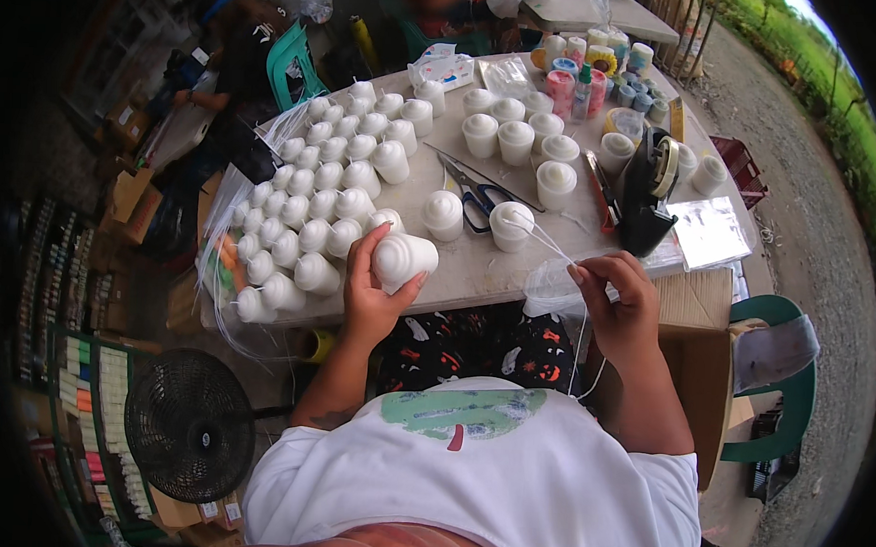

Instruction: The person inserts wicks into white candle bodies and trims the excess wick using scissors. They handle each candle one at a time, placing finished units on the table.

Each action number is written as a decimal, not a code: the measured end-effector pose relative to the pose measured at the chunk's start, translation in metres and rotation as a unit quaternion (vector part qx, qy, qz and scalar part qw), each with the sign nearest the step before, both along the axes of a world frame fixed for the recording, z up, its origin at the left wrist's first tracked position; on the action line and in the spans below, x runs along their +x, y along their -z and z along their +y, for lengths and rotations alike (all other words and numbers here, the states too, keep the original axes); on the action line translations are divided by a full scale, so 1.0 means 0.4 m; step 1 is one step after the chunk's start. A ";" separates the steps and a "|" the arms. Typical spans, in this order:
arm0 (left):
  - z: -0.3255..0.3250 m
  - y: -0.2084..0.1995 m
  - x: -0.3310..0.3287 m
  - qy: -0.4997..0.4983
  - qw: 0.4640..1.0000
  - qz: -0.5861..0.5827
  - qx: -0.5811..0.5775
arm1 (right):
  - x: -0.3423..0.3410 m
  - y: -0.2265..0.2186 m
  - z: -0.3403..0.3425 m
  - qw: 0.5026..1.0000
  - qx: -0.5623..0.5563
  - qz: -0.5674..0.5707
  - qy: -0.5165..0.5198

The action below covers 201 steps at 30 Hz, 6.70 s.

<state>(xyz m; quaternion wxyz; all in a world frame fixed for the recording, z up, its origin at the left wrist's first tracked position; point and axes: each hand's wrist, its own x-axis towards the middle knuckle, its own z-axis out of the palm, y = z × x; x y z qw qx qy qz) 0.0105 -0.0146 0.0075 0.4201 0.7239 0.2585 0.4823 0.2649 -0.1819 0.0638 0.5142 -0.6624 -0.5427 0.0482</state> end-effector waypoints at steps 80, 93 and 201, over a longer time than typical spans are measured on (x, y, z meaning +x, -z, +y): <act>0.032 0.116 0.319 0.051 0.959 0.224 0.168 | -0.052 0.183 0.031 0.867 -0.221 0.400 -0.200; 0.079 -0.064 0.308 0.003 0.957 0.257 0.136 | 0.062 0.136 -0.040 0.955 -0.294 0.029 0.005; -0.105 -0.094 0.060 -0.088 0.938 0.063 0.329 | -0.140 -0.088 -0.022 0.980 0.087 -0.117 -0.137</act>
